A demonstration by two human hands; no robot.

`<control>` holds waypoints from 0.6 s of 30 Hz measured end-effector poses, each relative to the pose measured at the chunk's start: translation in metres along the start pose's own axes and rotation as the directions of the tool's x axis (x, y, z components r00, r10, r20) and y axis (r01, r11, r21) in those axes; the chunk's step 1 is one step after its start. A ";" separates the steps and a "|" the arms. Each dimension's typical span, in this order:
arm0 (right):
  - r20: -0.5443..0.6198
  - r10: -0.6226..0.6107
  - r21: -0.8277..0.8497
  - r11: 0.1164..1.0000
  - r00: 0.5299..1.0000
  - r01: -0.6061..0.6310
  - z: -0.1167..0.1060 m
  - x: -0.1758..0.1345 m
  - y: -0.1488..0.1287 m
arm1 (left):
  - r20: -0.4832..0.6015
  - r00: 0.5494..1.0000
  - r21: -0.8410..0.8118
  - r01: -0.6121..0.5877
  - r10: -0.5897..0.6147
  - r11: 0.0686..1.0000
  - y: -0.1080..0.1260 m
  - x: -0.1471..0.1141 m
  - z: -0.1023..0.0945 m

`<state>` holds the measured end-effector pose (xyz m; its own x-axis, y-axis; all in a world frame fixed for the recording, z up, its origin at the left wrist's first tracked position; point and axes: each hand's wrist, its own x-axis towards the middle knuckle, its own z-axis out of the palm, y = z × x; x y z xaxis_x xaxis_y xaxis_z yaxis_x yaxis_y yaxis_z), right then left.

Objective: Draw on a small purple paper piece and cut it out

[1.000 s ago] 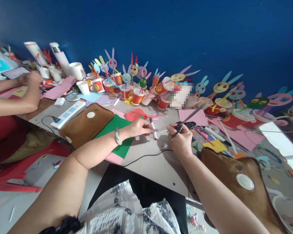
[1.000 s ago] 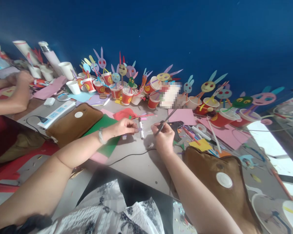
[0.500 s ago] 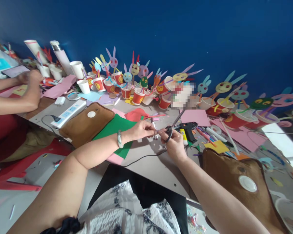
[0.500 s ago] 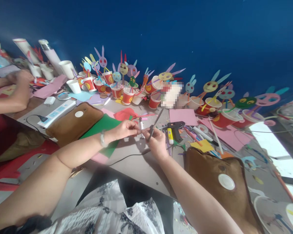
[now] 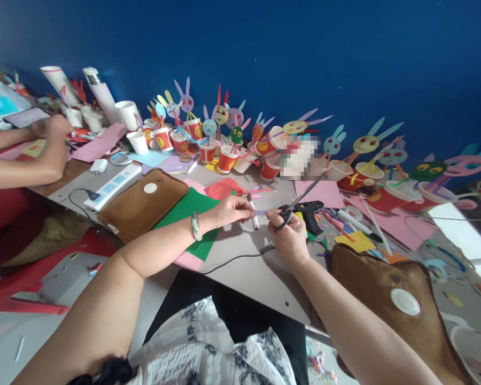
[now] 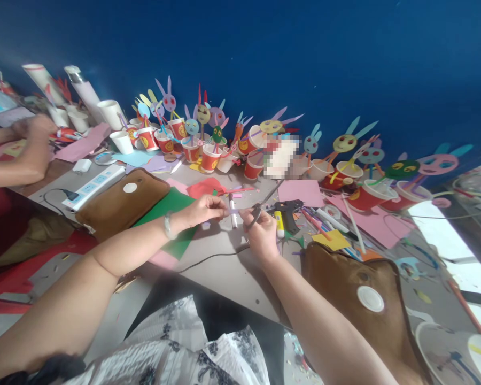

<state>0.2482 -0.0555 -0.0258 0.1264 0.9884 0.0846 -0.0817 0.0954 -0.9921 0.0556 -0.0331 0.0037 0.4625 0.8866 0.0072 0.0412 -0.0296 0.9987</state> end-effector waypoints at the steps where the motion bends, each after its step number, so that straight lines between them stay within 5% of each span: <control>1: 0.002 -0.002 0.007 1.000 1.000 0.002 0.000 0.000 0.000 | -0.012 1.000 -0.015 0.011 -0.011 1.000 -0.001 0.000 0.000; 7: 0.052 -0.005 0.000 1.000 0.999 0.005 -0.003 0.002 0.001 | -0.115 0.993 -0.021 -0.002 0.000 1.000 -0.002 0.001 0.000; 13: 0.142 0.011 -0.089 0.996 0.990 0.002 -0.002 -0.003 -0.002 | 0.090 0.994 0.061 -0.075 0.069 0.995 0.003 -0.001 0.000; 18: 0.137 -0.006 -0.103 0.994 0.991 0.020 0.001 -0.007 -0.008 | 0.084 0.991 0.071 -0.107 0.101 0.992 0.001 0.000 0.002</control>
<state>0.2474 -0.0627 -0.0180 -0.0096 0.9947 0.1020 0.0231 0.1022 -0.9945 0.0573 -0.0336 0.0049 0.5370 0.8371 0.1040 0.0541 -0.1572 0.9861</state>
